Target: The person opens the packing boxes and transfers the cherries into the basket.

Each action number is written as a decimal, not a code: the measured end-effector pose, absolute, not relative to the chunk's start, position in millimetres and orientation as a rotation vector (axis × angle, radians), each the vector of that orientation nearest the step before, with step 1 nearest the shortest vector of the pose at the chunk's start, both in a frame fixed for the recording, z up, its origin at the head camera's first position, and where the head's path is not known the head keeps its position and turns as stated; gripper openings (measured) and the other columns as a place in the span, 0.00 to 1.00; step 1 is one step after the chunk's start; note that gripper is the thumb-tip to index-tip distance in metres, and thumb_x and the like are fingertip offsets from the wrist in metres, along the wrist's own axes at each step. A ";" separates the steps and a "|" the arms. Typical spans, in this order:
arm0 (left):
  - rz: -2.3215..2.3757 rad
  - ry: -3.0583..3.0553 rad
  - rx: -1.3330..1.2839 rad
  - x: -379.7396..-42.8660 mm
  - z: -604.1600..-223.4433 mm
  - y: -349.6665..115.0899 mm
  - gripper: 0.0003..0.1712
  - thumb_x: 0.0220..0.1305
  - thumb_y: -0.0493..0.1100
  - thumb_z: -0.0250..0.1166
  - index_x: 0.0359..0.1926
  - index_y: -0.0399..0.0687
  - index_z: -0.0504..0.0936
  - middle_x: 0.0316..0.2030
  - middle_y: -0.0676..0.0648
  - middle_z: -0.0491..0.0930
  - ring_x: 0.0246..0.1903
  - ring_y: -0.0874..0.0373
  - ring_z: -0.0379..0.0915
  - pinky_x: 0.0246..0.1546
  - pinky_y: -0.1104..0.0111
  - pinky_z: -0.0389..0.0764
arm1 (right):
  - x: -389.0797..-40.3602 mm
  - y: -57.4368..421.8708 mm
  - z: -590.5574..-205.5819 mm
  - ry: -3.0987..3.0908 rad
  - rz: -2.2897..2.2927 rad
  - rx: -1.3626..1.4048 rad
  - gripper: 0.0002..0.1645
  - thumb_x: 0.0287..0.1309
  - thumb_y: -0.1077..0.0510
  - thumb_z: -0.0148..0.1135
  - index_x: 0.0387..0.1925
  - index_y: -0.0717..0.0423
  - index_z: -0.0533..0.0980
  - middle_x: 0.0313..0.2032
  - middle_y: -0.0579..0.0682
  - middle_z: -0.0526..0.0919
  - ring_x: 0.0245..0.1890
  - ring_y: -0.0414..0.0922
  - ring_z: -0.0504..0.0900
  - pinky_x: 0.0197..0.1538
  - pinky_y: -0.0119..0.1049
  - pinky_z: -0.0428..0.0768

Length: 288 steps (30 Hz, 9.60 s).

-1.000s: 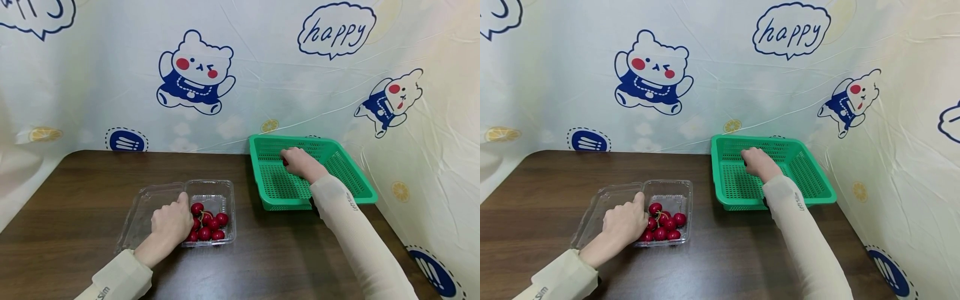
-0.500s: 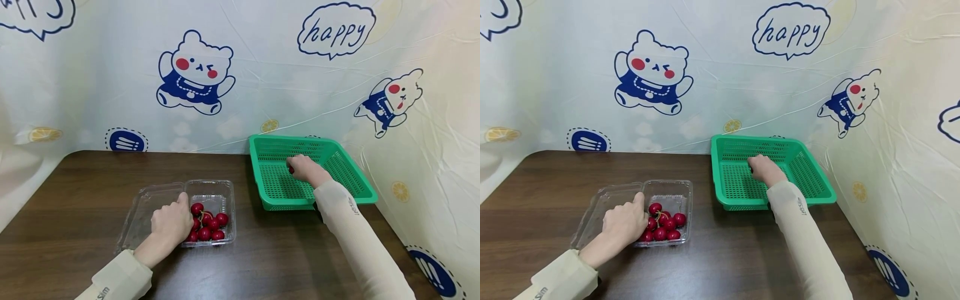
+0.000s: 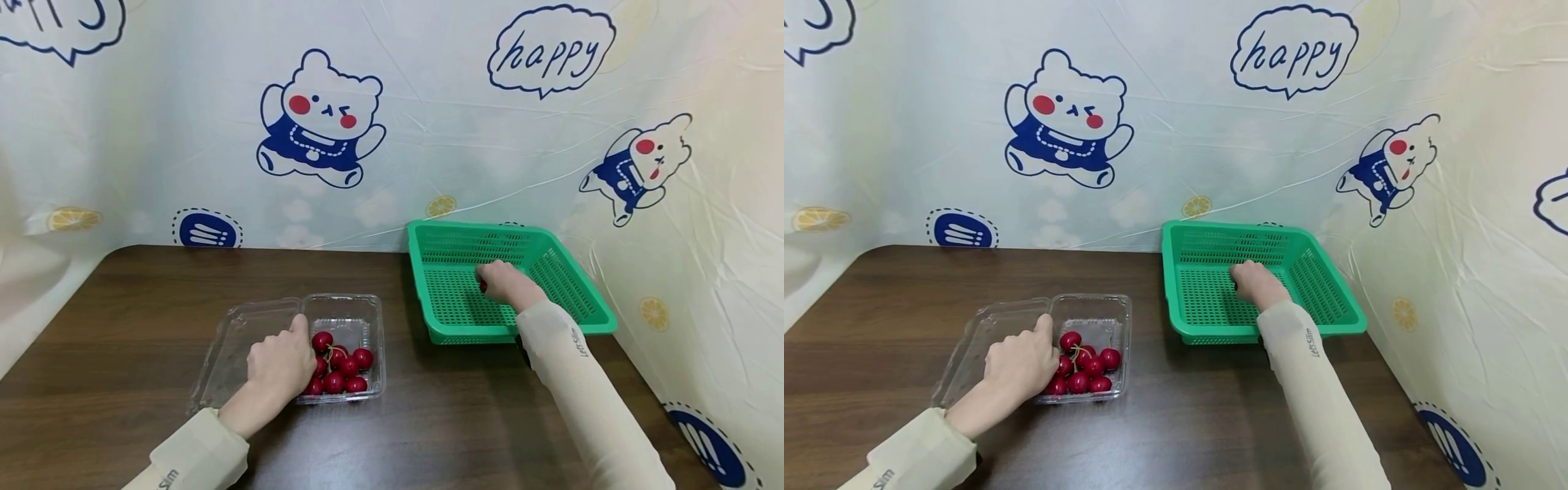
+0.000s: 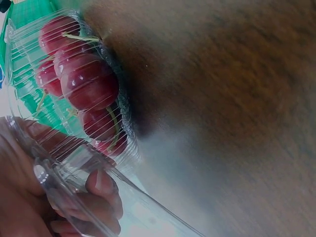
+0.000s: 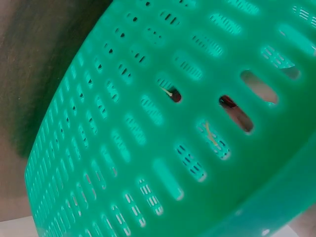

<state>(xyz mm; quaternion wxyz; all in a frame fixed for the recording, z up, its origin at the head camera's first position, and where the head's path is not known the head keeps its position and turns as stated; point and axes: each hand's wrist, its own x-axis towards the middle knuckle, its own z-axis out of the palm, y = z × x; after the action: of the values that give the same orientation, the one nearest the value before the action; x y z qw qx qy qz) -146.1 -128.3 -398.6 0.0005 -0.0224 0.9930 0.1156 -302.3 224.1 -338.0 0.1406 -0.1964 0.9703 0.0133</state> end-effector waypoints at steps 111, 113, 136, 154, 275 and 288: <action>0.363 3.106 -0.083 -147.1 -397.2 -127.1 0.10 0.63 0.42 0.54 0.35 0.39 0.64 0.23 0.35 0.80 0.20 0.40 0.77 0.19 0.51 0.73 | -292.4 162.2 -265.6 2.879 -0.142 -0.863 0.22 0.64 0.52 0.62 0.57 0.56 0.75 0.54 0.56 0.82 0.46 0.51 0.82 0.54 0.49 0.78; 0.362 3.106 -0.081 -147.0 -397.2 -127.2 0.10 0.63 0.42 0.54 0.35 0.39 0.64 0.22 0.35 0.79 0.20 0.40 0.77 0.18 0.52 0.73 | -289.6 155.7 -264.2 2.875 -0.119 -0.885 0.23 0.64 0.52 0.63 0.57 0.55 0.75 0.55 0.55 0.82 0.48 0.51 0.82 0.55 0.49 0.78; 0.379 3.116 -0.090 -146.5 -398.4 -127.8 0.10 0.64 0.42 0.54 0.35 0.39 0.64 0.26 0.32 0.81 0.22 0.38 0.79 0.20 0.50 0.74 | -252.1 77.5 -291.8 2.721 0.132 -1.143 0.31 0.60 0.47 0.66 0.63 0.49 0.72 0.58 0.52 0.79 0.56 0.49 0.80 0.57 0.44 0.80; 0.389 3.076 -0.092 -149.2 -397.9 -127.5 0.11 0.64 0.43 0.54 0.38 0.39 0.65 0.27 0.33 0.82 0.23 0.38 0.79 0.22 0.49 0.74 | -223.2 46.5 -329.7 2.547 0.524 -1.380 0.32 0.56 0.38 0.65 0.60 0.41 0.74 0.56 0.46 0.80 0.57 0.43 0.79 0.61 0.41 0.74; 0.383 3.110 -0.078 -148.1 -397.5 -126.3 0.11 0.63 0.42 0.55 0.37 0.38 0.65 0.25 0.34 0.81 0.21 0.39 0.78 0.19 0.50 0.73 | -224.1 30.9 -360.3 2.547 0.375 -1.424 0.17 0.60 0.52 0.66 0.50 0.50 0.79 0.42 0.47 0.84 0.39 0.40 0.82 0.45 0.31 0.82; 0.380 3.103 -0.081 -148.6 -398.6 -126.6 0.10 0.63 0.41 0.54 0.36 0.39 0.65 0.24 0.34 0.81 0.21 0.39 0.79 0.20 0.50 0.73 | -228.2 35.2 -344.9 2.586 0.287 -1.420 0.19 0.58 0.54 0.66 0.51 0.52 0.79 0.42 0.48 0.84 0.38 0.41 0.83 0.44 0.30 0.82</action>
<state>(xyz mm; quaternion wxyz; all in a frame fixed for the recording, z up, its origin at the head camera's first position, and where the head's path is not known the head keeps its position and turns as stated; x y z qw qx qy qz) -148.6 -126.6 -398.6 0.0073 -0.0259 0.9922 0.1216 -228.2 35.2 -344.9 0.0885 -0.4773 0.8690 0.0965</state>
